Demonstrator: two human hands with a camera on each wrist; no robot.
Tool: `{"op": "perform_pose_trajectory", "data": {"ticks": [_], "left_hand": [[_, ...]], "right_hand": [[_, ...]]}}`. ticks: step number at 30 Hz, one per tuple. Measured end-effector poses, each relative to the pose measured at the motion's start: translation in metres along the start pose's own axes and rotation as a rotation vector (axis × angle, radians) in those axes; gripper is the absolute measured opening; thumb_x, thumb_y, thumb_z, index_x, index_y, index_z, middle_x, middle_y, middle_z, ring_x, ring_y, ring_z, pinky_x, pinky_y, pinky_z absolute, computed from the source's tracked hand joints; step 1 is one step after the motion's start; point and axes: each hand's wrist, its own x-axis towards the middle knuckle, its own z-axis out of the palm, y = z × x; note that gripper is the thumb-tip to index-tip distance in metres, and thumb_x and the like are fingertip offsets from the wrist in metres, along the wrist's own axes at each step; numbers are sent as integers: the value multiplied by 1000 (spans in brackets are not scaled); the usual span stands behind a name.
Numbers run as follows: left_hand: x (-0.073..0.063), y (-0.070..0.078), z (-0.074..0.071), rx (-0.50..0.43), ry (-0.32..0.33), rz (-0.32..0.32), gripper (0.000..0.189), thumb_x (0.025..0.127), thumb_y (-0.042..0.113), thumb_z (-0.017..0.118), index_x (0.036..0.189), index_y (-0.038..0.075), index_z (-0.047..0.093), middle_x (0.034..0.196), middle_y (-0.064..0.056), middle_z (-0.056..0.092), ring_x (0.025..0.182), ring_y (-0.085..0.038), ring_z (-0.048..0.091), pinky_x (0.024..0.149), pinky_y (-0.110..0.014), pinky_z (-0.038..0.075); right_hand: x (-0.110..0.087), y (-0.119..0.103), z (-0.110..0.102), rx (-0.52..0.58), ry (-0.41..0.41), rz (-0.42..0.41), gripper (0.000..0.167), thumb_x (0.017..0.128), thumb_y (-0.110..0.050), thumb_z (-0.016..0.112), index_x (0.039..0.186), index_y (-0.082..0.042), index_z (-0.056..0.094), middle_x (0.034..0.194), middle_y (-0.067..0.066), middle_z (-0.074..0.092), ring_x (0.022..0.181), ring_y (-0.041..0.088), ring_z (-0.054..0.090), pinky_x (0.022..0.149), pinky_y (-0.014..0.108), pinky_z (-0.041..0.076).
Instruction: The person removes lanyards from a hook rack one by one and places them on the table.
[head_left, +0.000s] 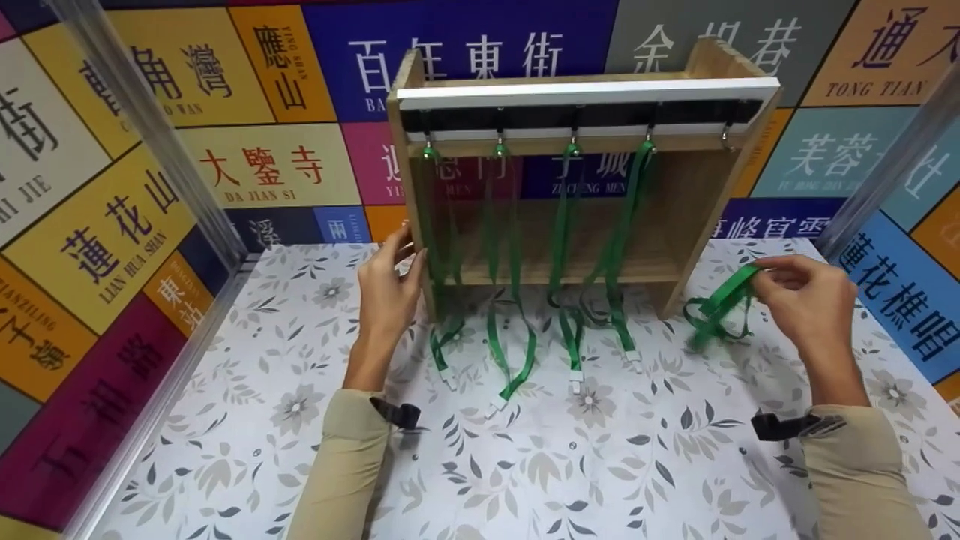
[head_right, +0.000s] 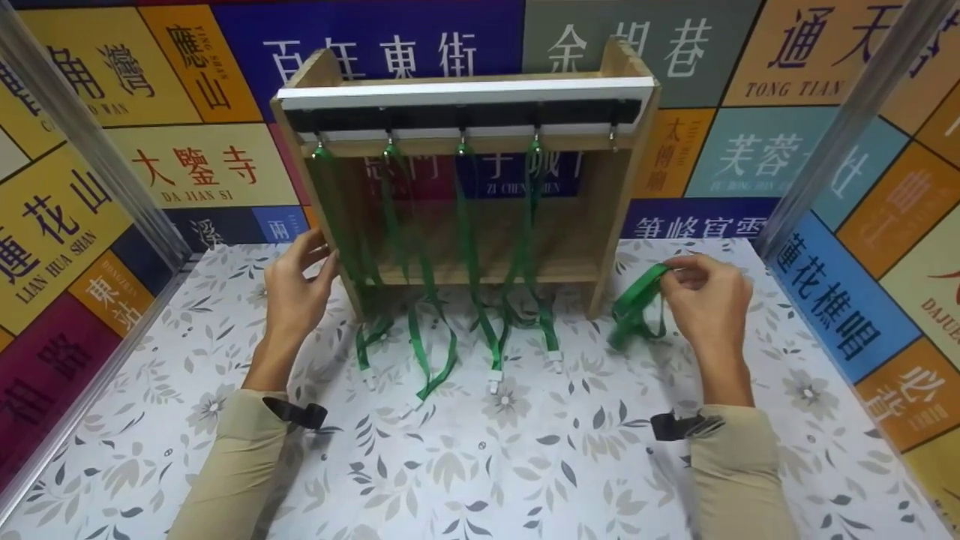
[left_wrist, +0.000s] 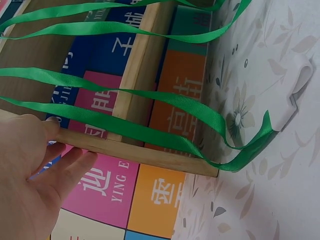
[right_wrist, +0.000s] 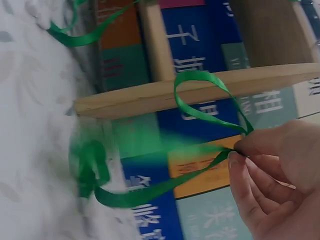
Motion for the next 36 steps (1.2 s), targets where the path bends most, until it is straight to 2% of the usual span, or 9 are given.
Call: {"op": "perform_pose_trajectory", "data": {"ticks": [5,7,9,13,16,21,25,32,36], "left_hand": [[-1,0,-1,6,1,3,47,106,15,71,151,10,62,146,-11,71,125,-27,76,100,-39,65],[-1,0,-1,8,2,2,46,106,15,71,151,10,63,146,-11,71,124,-28,76,99,-40,65],[-1,-1,-1,4,2,-1,46,106,15,71,151,10,63,145,-11,72,124,-28,76,98,-42,66],[-2,-1,-1,-7,-1,3,45,106,15,71,150,10,64,145,-12,72,123,-28,77,97,-44,66],[-1,0,-1,-5,1,8,45,106,15,72,149,10,64,145,-12,72,123,-29,77,96,-44,66],[0,0,0,7,3,6,44,105,14,72,149,9,65,144,-12,72,122,-29,77,95,-42,67],[-1,0,-1,17,-1,2,45,105,14,72,149,10,64,144,-12,73,122,-29,77,95,-43,66],[0,-1,-1,4,3,14,46,105,13,73,150,9,64,143,-13,73,122,-30,77,93,-46,67],[0,-1,-1,-5,0,7,46,105,14,73,149,10,64,144,-13,72,123,-29,77,93,-45,67]], "right_hand": [[5,19,9,43,-59,66,35,103,-35,70,129,-14,78,91,-27,73,76,-16,68,70,9,53],[7,27,11,38,-73,69,35,104,-36,70,130,-14,77,91,-30,70,77,-18,67,73,7,51],[8,33,15,20,-76,61,33,104,-33,70,129,-14,78,96,-26,72,78,-20,64,75,5,49],[9,45,24,-49,-79,23,28,103,-22,70,128,-12,79,113,1,80,77,-17,62,72,7,50],[9,51,30,-105,-96,7,29,102,-14,68,128,-10,79,123,17,78,82,-1,68,83,18,52],[9,60,36,-124,-152,-2,32,101,-8,64,130,-5,77,128,24,76,114,34,69,104,50,50],[9,63,40,-124,-224,-35,34,102,-4,60,132,-3,75,131,26,75,117,40,72,104,51,54],[9,62,44,-137,-351,-54,31,103,-4,64,133,-1,72,130,29,73,115,41,65,108,64,49],[9,61,42,-170,-392,-93,32,103,-6,66,134,-1,72,132,29,73,113,40,67,95,50,55]]}}
